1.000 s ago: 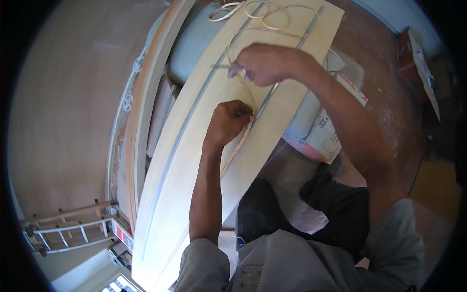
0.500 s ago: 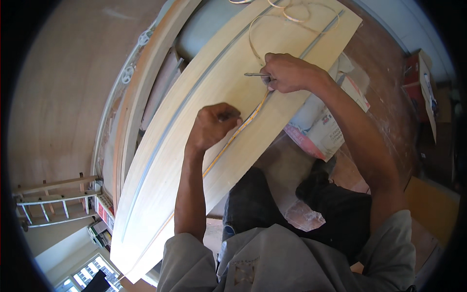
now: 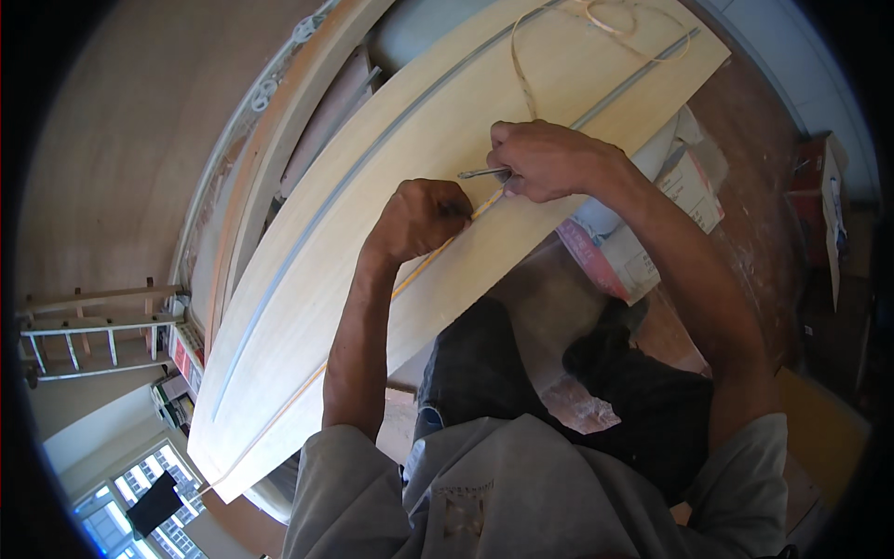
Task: The person installs LED light strips into grooves on a wooden board. They use a small metal tool to press the strips into place, then cut and reposition the strips as needed.
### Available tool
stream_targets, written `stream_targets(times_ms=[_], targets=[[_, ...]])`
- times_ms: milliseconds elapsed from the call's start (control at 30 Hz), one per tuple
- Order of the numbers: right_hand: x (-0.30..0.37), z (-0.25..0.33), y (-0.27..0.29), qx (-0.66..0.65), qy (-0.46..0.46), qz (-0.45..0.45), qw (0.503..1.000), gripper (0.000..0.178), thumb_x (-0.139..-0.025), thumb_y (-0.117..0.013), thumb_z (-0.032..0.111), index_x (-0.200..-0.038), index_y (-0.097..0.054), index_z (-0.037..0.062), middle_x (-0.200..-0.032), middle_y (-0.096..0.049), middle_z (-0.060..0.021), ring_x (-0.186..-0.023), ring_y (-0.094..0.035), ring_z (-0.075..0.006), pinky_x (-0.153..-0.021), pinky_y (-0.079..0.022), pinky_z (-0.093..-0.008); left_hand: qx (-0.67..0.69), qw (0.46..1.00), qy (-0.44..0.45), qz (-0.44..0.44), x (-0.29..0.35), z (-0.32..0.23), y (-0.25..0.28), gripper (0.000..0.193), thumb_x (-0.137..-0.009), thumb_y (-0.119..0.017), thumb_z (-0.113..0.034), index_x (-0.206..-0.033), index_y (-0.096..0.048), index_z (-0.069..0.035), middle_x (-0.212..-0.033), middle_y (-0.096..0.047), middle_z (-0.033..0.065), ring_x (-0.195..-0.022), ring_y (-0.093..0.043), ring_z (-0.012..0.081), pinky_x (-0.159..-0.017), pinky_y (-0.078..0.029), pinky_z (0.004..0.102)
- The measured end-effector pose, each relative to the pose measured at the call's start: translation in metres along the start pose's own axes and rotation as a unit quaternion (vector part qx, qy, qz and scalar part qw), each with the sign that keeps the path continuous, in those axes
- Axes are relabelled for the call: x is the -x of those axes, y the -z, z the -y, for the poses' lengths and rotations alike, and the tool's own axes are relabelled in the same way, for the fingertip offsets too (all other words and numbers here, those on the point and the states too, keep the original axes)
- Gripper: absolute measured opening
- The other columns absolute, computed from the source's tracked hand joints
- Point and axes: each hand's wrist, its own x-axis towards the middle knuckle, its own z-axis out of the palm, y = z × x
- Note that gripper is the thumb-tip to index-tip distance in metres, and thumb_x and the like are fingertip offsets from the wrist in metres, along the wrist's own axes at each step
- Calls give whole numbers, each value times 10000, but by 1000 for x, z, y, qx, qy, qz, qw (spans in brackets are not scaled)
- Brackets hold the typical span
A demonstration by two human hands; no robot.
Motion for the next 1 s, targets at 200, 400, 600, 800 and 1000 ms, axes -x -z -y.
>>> stream_targets(times_ms=[200, 400, 600, 800, 1000], targets=[[-4, -3, -6, 8, 1, -5, 1000, 250, -880, -825, 173, -1039, -738, 2, -1117, -656, -138, -1064, -683, -364, -939, -531, -477, 15, 999, -40, -7, 1, 5, -1, 155, -859, -812, -19, -1014, -814, -7, -944, -797, 114, -864, -748, 203, -817, -593, 352], [-10, -12, -8, -4, 19, -18, 1000, 226, -841, -808, 156, -1005, -766, 6, -1085, -705, -187, -1099, -696, -384, -965, -557, -483, 8, 998, -69, 4, -12, 3, 2, 169, -883, -784, -32, -1050, -810, -30, -910, -793, 98, -832, -743, 189, -797, -585, 351], [-4, -10, 0, -19, 1, 9, 1000, 189, -872, -812, 127, -999, -753, 0, -1046, -667, -153, -1055, -676, -368, -941, -520, -468, -40, 996, -36, 71, -32, -10, 7, 153, -888, -769, -69, -1031, -804, -28, -883, -797, 91, -809, -736, 186, -789, -576, 360], [-2, -18, 4, -42, -25, -8, 999, 197, -889, -782, 105, -1046, -752, -9, -1077, -706, -204, -1094, -688, -399, -963, -537, -487, -68, 991, -86, 75, -45, -4, 9, 346, -783, -887, -102, -1105, -781, -28, -939, -789, 97, -944, -728, 247, -870, -558, 381], [-6, -19, -5, -20, -18, -17, 999, 196, -901, -775, 105, -1061, -743, -4, -1073, -705, -203, -1090, -690, -403, -960, -538, -493, -109, 991, -74, 26, -50, -16, 12, 501, -776, -906, -116, -1247, -745, -62, -1297, -723, 123, -1217, -651, 349, -1045, -490, 460]])
